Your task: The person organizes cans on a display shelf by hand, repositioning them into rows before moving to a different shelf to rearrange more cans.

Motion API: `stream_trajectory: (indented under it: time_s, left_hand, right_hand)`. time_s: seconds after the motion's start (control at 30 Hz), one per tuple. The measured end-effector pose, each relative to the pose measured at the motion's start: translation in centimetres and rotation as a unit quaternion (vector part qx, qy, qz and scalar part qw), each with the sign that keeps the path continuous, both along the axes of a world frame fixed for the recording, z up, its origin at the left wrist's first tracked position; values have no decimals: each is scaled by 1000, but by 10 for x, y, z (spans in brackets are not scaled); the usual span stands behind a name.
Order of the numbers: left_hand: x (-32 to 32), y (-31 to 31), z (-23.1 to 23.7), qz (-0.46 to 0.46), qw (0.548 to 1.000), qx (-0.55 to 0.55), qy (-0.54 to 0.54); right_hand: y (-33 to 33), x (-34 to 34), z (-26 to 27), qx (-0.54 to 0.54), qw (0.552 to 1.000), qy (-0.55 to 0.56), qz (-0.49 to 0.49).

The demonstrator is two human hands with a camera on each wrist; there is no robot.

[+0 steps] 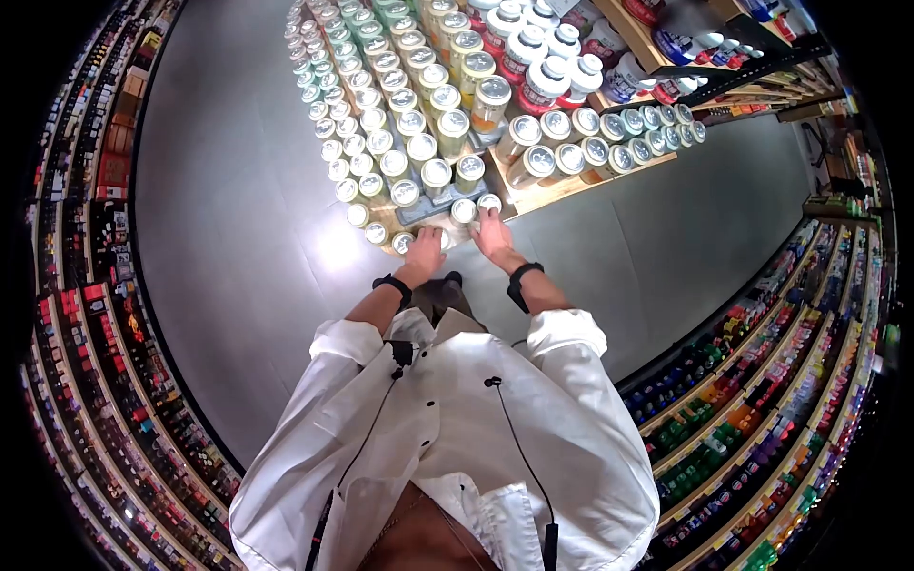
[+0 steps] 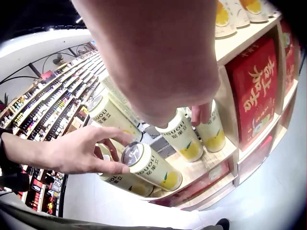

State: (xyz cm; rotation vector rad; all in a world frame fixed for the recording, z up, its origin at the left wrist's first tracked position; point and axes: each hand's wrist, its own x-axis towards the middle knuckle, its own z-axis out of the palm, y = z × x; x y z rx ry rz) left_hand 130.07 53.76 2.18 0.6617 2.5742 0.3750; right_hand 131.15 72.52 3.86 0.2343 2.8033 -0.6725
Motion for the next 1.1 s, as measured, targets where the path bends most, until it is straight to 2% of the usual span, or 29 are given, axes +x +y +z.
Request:
stream_trajectory:
  time_s: [0.07,0.13,0.23,0.3,0.37,0.53,0.73,0.8,0.83,0.87,0.93,1.0,1.1]
  left_hand:
    - [4,5,-2,24,1000,2,-14]
    - [10,4,-4,40,998,21,37]
    - [17,-7,-3,38,997,69,22]
    - [18,-15,2,26,995,96,-1]
    - [17,-21,1,19,995,100,2]
    - [7,-23,3,17,992,119,-38]
    - [-20,-26,12,-33,992,103,-64]
    - [-24,-27,6,-72,989,126,-14]
    - [-25,-25,5,-79,989,125,-15]
    - [-28,-20,3,-84,987,137,-21]
    - [-37,-6,7,-101,984,144,-13]
    - [-44,14,13,-97,992,75,-43]
    - [-54,39,13,-104,993,51,-32]
  right_hand:
    - [0,-18,-7,9,999,5,38]
    - [3,-35,-21,15,997,13,78]
    - [2,-57,-42,111,973,6,203]
    - [3,-62,-45,117,967,7,228]
    - [-1,-67,-18,138,952,-9,274]
    - [-5,-67,-11,130,949,-34,286]
    - [-10,-54,-29,113,984,-76,112]
    - [-4,-47,-37,10,997,-74,29]
    - [-3,-39,-38,-11,997,-72,-35]
    - [-2,-25,-46,-12,996,-71,-43]
    - [4,4,-77,-66,977,-30,-201]
    - [3,49,-82,-144,963,0,-228]
    - [2,132,-146,-222,933,-7,-283]
